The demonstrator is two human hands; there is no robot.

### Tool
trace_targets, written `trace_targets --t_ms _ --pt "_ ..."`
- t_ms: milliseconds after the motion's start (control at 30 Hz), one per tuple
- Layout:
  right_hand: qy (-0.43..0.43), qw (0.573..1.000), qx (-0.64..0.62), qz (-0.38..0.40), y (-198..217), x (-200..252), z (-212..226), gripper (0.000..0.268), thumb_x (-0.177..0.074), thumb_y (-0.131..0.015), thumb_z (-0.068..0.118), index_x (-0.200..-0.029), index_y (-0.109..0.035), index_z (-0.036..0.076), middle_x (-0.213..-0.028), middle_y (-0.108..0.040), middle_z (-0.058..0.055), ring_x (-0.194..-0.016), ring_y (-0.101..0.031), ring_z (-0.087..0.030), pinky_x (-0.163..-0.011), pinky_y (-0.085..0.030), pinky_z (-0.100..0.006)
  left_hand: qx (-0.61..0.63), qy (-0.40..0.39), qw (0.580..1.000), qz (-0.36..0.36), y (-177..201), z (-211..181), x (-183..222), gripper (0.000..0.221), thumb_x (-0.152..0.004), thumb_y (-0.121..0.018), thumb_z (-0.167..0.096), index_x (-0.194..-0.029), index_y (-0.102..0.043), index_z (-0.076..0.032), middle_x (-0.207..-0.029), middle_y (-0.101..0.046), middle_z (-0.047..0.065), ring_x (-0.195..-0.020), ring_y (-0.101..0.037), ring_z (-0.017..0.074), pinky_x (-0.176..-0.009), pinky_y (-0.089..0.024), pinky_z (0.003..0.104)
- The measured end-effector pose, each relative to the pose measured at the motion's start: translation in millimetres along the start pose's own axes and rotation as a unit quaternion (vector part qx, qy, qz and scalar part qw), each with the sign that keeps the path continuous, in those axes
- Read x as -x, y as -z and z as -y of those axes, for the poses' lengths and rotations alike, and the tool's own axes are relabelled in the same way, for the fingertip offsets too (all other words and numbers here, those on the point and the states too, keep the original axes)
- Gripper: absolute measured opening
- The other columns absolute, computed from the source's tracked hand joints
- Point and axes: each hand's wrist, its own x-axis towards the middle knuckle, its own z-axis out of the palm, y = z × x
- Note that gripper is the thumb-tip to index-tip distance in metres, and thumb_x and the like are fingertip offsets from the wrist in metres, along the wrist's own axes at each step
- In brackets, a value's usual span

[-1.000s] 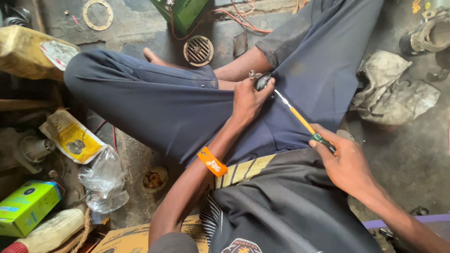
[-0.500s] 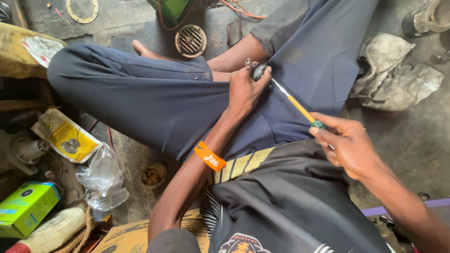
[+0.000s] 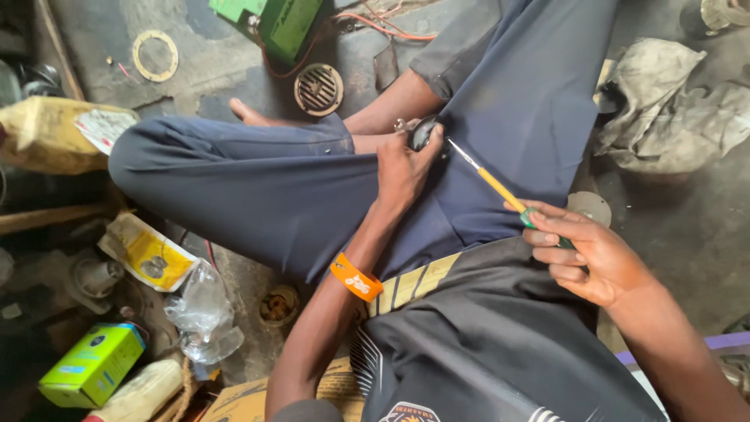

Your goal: The person sits on the floor and uses a screwdriver and wrench to disassemble and adjust a small circular electrical component. They connect a wire to the component and test it against a green battery, then continue to adjust internal parts with the screwdriver.

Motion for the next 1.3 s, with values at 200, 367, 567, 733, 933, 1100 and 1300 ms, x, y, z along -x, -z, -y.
trace_targets --t_ms 200,367,567,733,933,1100,1300 --pt "0.122 0.829 0.498 -0.223 -22 18 5 0.041 -0.099 -0.060 0.020 -0.137 -0.069 0.010 -0.075 -0.057 -0.005 -0.052 -0.041 -0.007 -0.041 -0.032 -0.025 0.037 0.039 0.999 0.007 -2 1 -2 0.036 -0.092 -0.072 -0.032 -0.097 -0.075 0.004 -0.075 -0.075 0.012 -0.068 -0.071 0.0136 -0.065 -0.055 0.033" --pt "0.318 0.552 0.722 -0.268 -53 34 7 0.035 -0.094 -0.072 0.021 -0.128 -0.073 0.012 -0.097 -0.075 -0.013 -0.069 -0.070 -0.017 -0.061 -0.053 -0.030 0.080 0.095 0.992 0.029 1 10 -18 0.039 -0.090 -0.073 -0.031 -0.088 -0.074 0.008 -0.072 -0.075 0.011 -0.066 -0.069 0.0107 -0.060 -0.054 0.031" --pt "0.372 0.409 0.794 -0.254 -72 35 12 0.030 -0.094 -0.079 0.021 -0.124 -0.077 0.015 -0.100 -0.073 -0.007 -0.077 -0.067 -0.025 -0.067 -0.050 -0.034 0.126 0.122 0.983 0.062 4 15 -24 0.039 -0.087 -0.073 -0.032 -0.083 -0.075 0.007 -0.070 -0.074 0.009 -0.063 -0.067 0.0092 -0.057 -0.054 0.030" --pt "0.365 0.385 0.814 -0.239 -72 38 17 0.033 -0.095 -0.080 0.023 -0.127 -0.077 0.017 -0.091 -0.070 -0.005 -0.067 -0.063 -0.021 -0.060 -0.047 -0.031 0.092 0.099 0.989 0.063 5 19 -27 0.041 -0.087 -0.073 -0.033 -0.079 -0.074 0.007 -0.066 -0.072 0.010 -0.061 -0.067 0.0110 -0.057 -0.054 0.032" --pt "0.361 0.371 0.822 -0.236 -74 39 16 0.034 -0.096 -0.080 0.023 -0.129 -0.077 0.019 -0.085 -0.067 -0.004 -0.063 -0.059 -0.020 -0.059 -0.045 -0.031 0.073 0.078 0.993 0.054 3 20 -25 0.042 -0.085 -0.073 -0.035 -0.078 -0.074 0.006 -0.065 -0.073 0.012 -0.061 -0.072 0.0145 -0.059 -0.057 0.034" --pt "0.351 0.375 0.823 -0.242 -80 38 15 0.033 -0.095 -0.080 0.023 -0.128 -0.077 0.018 -0.086 -0.066 -0.005 -0.062 -0.060 -0.021 -0.057 -0.045 -0.032 0.040 0.067 0.996 0.041 2 22 -28 0.045 -0.084 -0.075 -0.037 -0.078 -0.072 0.007 -0.065 -0.072 0.017 -0.062 -0.074 0.0194 -0.060 -0.056 0.038" --pt "0.365 0.329 0.837 -0.239 -66 39 19 0.032 -0.090 -0.078 0.024 -0.121 -0.077 0.019 -0.080 -0.062 -0.007 -0.062 -0.060 -0.026 -0.059 -0.046 -0.039 0.038 -0.070 0.997 -0.025 -7 29 -21 0.041 -0.086 -0.075 -0.035 -0.089 -0.072 0.006 -0.077 -0.070 0.025 -0.070 -0.072 0.0358 -0.066 -0.055 0.045"
